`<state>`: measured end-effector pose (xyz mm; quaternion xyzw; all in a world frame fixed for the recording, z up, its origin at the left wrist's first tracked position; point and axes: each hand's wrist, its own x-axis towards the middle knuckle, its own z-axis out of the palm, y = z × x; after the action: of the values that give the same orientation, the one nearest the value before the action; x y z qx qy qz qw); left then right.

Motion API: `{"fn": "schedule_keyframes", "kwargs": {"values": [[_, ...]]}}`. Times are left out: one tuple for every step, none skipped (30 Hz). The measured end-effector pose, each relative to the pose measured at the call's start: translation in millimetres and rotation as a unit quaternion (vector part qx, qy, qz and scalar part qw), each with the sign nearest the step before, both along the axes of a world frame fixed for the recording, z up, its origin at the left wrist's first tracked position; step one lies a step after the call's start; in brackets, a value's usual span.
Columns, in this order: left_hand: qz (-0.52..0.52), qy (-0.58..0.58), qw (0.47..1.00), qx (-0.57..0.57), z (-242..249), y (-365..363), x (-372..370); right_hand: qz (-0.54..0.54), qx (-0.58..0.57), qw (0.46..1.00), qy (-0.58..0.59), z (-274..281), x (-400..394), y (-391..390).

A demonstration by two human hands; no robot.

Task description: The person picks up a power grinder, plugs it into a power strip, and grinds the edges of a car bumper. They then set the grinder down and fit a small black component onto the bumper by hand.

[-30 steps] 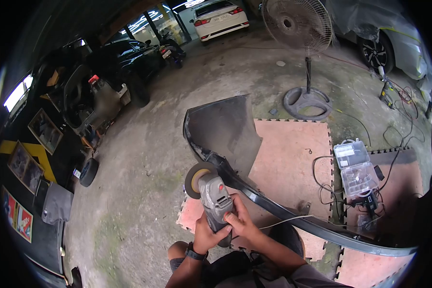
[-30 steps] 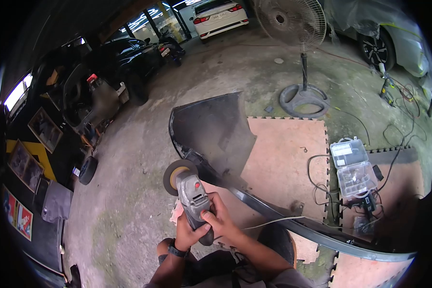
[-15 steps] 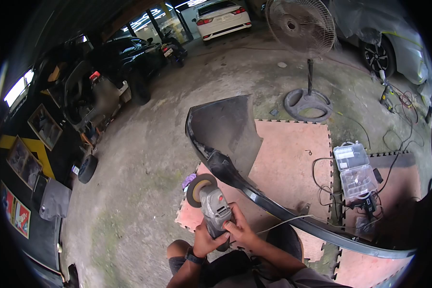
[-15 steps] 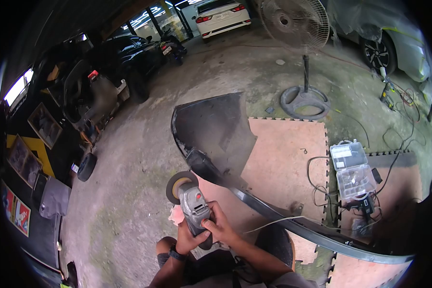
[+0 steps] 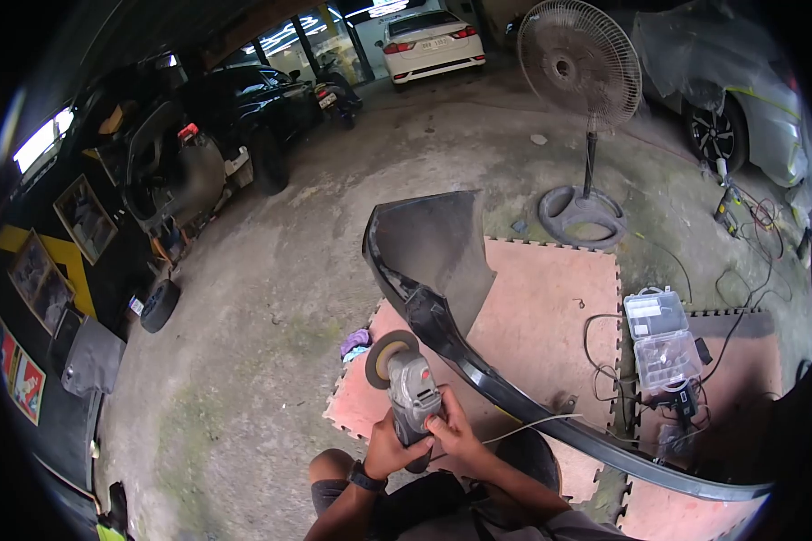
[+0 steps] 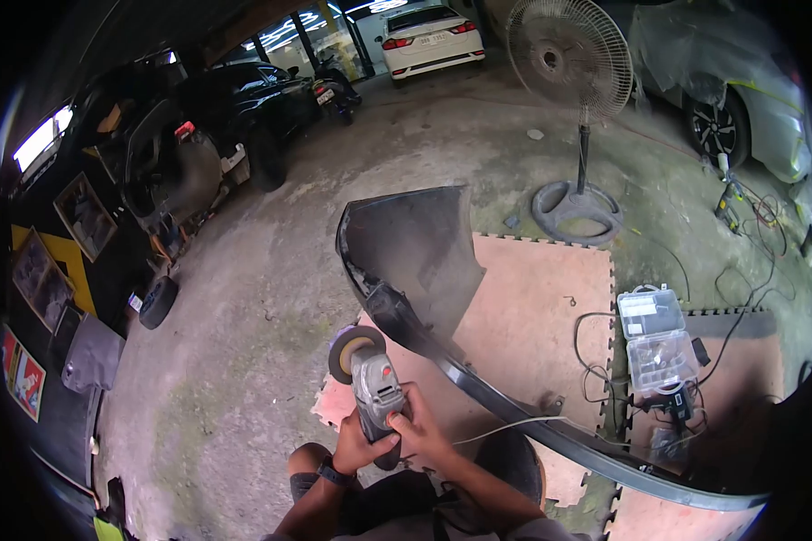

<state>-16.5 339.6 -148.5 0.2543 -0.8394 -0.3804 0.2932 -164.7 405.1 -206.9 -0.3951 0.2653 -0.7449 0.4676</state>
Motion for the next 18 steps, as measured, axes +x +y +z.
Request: {"fn": "schedule_keyframes", "kwargs": {"values": [[-0.003,-0.002,1.0,0.004,-3,2,2,0.001,0.004,1.0,-0.006,1,2,4],[-0.005,-0.003,1.0,0.009,-1,6,3,0.002,0.01,1.0,-0.013,2,4,7],[0.002,0.002,1.0,0.03,1,8,3,-0.015,-0.001,1.0,0.007,0,3,7],[0.005,0.006,0.999,0.033,6,7,1,-0.012,0.002,1.0,0.011,1,2,7],[0.004,0.006,1.0,0.006,11,6,-2,-0.03,0.001,0.999,0.029,5,-1,7],[0.001,0.006,1.0,-0.02,18,4,-6,-0.05,-0.001,0.998,0.046,10,-5,5],[0.002,0.013,1.0,-0.024,27,3,-11,-0.072,-0.012,0.995,0.071,18,-9,1],[0.002,0.016,1.0,-0.024,30,0,-14,-0.073,-0.012,0.995,0.074,25,-13,-2],[-0.002,0.018,0.999,-0.029,32,-2,-17,-0.066,-0.022,0.996,0.057,31,-16,-5],[-0.006,0.019,0.999,-0.035,36,-5,-19,-0.06,-0.031,0.997,0.04,34,-18,-7],[-0.009,0.022,1.0,-0.009,42,-6,-22,-0.061,-0.021,0.997,0.038,33,-21,-8],[0.006,0.026,1.0,-0.014,41,-3,-21,-0.071,0.015,0.995,0.065,28,-25,-8],[-0.014,0.033,0.999,-0.018,40,-3,-20,-0.109,0.004,0.989,0.098,29,-26,-7],[-0.024,0.043,0.998,-0.026,38,-5,-18,-0.137,-0.014,0.982,0.132,37,-24,-8],[-0.014,0.046,0.998,-0.031,25,-8,-14,-0.133,-0.005,0.984,0.117,46,-18,-7],[-0.003,0.049,0.998,-0.036,6,-7,-11,-0.125,0.007,0.987,0.103,53,-12,-2],[0.0,0.059,0.998,-0.005,-5,-6,-8,-0.1,0.017,0.988,0.119,52,-11,2],[-0.004,0.071,0.997,0.029,-16,-3,-5,-0.082,0.03,0.987,0.136,46,-12,4]]}}
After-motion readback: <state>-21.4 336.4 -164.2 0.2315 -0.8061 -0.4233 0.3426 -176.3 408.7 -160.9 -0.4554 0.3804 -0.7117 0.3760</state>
